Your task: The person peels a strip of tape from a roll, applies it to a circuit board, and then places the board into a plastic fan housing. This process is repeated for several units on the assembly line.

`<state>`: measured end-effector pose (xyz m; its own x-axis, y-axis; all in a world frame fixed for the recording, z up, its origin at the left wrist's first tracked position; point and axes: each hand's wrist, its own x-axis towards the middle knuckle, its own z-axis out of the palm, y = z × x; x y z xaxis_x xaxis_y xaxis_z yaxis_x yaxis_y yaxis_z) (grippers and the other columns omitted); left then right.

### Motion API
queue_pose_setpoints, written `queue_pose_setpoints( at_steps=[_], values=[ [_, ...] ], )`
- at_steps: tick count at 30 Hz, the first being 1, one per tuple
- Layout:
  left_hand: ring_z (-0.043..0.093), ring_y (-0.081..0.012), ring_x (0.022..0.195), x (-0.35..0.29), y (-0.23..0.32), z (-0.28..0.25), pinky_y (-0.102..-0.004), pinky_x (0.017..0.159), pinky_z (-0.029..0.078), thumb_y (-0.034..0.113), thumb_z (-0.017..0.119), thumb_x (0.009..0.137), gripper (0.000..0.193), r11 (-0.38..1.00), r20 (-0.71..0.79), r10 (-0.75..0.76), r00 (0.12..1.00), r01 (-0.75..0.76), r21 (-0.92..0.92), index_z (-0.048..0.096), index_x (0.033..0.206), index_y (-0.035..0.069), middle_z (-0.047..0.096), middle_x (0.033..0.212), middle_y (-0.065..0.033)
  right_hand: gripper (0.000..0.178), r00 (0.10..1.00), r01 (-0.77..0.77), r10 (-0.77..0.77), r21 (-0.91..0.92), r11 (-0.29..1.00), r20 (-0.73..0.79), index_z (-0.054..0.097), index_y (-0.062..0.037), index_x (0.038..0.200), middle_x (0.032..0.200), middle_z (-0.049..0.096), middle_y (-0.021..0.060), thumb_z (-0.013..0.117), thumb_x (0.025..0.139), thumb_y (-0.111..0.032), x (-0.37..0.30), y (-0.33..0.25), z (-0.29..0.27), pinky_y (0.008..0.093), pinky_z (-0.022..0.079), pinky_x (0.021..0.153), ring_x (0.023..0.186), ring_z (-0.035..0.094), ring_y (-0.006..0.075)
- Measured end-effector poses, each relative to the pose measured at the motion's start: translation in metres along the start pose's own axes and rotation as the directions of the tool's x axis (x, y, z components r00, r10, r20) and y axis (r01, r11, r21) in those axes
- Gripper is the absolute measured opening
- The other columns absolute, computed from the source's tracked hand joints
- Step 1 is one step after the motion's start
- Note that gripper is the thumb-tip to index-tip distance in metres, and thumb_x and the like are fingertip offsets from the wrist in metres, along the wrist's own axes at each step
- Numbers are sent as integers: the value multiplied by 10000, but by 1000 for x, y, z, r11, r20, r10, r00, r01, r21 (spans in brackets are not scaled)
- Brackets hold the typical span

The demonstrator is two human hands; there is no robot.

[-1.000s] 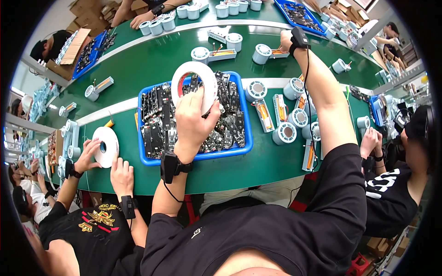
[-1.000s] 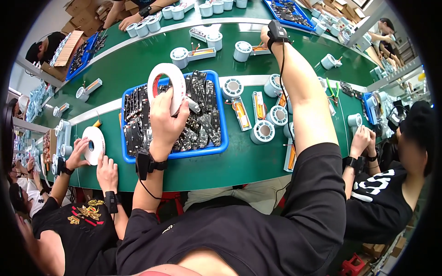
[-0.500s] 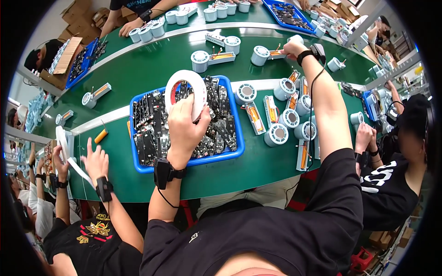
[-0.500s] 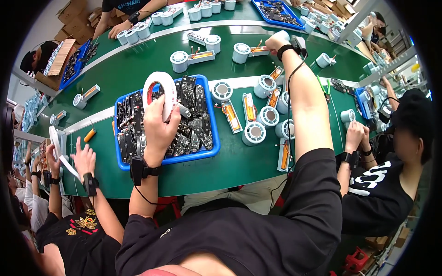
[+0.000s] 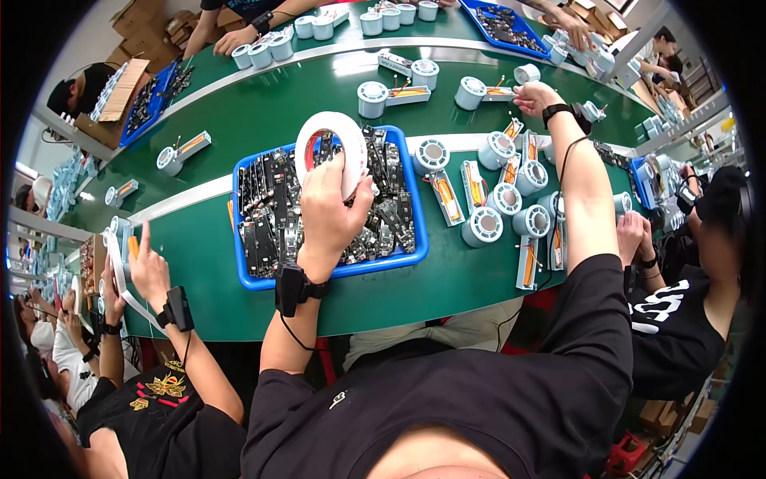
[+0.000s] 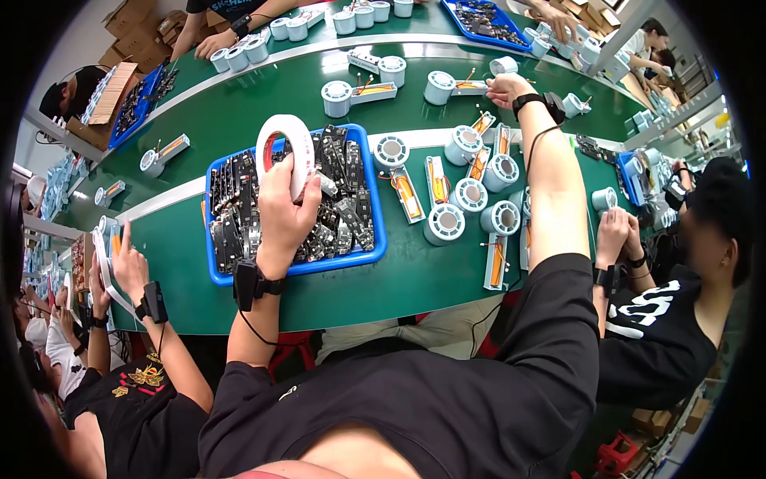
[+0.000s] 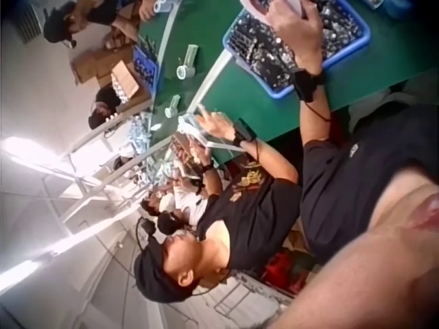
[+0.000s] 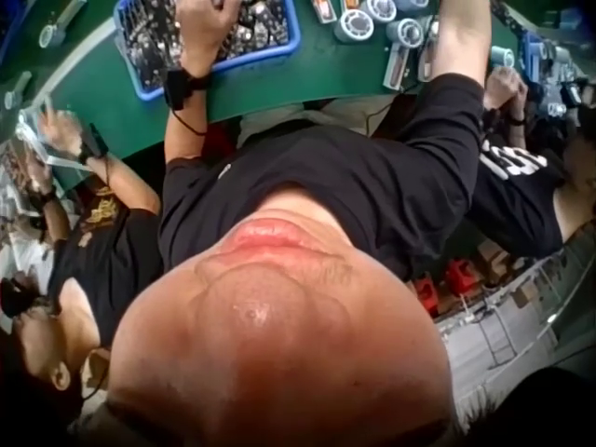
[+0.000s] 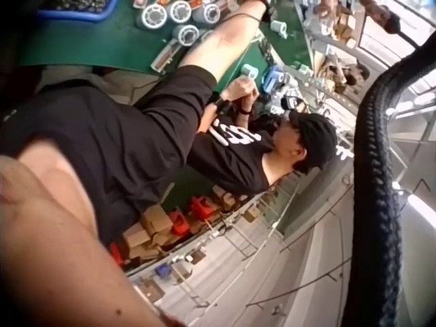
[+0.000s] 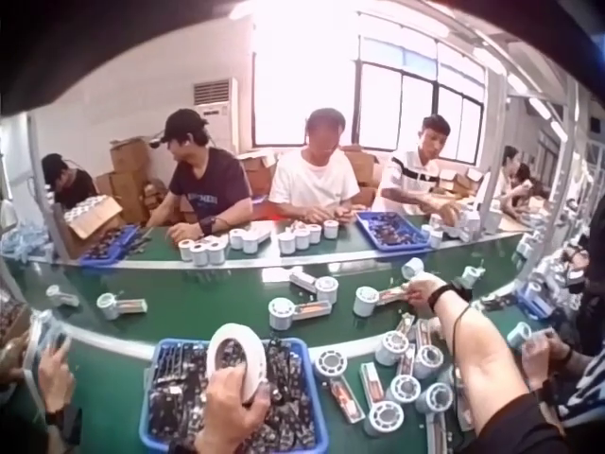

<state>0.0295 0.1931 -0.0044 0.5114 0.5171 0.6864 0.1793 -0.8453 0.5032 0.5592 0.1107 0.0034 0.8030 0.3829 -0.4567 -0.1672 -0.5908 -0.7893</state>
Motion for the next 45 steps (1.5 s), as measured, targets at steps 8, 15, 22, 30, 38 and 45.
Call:
queue_pose_setpoints(
  at_steps=[8, 15, 22, 30, 38, 45],
  values=[
    [555, -460, 1000, -3, -10, -8, -512, 886, 458, 152, 608, 923, 709, 996, 163, 26, 986, -11, -93, 259, 1471, -130, 557, 1138, -305, 206, 369, 869, -765, 96, 485, 528, 648, -19, 1158, 969, 661, 3, 592, 991, -127, -219, -60, 95, 217, 464, 666, 772, 592, 72],
    [591, -480, 941, -6, 2, 19, -524, 898, 460, 360, 562, 992, 750, 955, 8, 139, 990, -132, -266, 287, 1471, -147, 610, 1087, -311, 477, -55, 990, -902, -92, -104, 427, 586, 18, 1302, 1205, 589, 185, 649, 834, 83, -350, 26, 167, 382, 525, 897, 1127, 605, 329],
    [600, -468, 931, -7, 2, 2, -505, 893, 464, 347, 547, 996, 645, 973, -75, 79, 994, -93, -209, 401, 1418, -119, 624, 1067, -292, 284, -331, 817, -824, -298, -494, 459, 650, 29, 1103, 1097, 614, 192, 654, 826, 94, -365, 6, 168, 411, 554, 761, 938, 652, 343],
    [624, -406, 854, 11, 1, -8, -496, 781, 482, 292, 649, 918, 444, 989, -167, 133, 977, -143, -47, 581, 1217, -30, 653, 944, -227, 302, -255, 916, -904, -214, -340, 345, 653, -15, 1111, 859, 649, 131, 716, 816, 12, -357, 6, 166, 385, 522, 609, 684, 638, 308],
    [606, -356, 803, -5, 0, 0, -454, 800, 453, 229, 734, 859, 472, 971, -120, 220, 968, -205, 125, 591, 1210, -53, 654, 931, -182, 163, -154, 889, -867, -317, -330, 473, 646, -45, 1004, 817, 616, 109, 679, 866, -125, -337, 25, 173, 370, 510, 605, 703, 646, 305],
    [598, -334, 789, 0, 6, 4, -434, 812, 449, 239, 729, 874, 471, 960, -166, 262, 951, -240, 142, 590, 1209, -61, 653, 925, -165, 162, 124, 954, -980, -291, 73, 158, 651, 5, 953, 659, 628, 61, 632, 923, -154, -159, -55, 107, 319, 471, 547, 582, 596, 154]
  ],
)
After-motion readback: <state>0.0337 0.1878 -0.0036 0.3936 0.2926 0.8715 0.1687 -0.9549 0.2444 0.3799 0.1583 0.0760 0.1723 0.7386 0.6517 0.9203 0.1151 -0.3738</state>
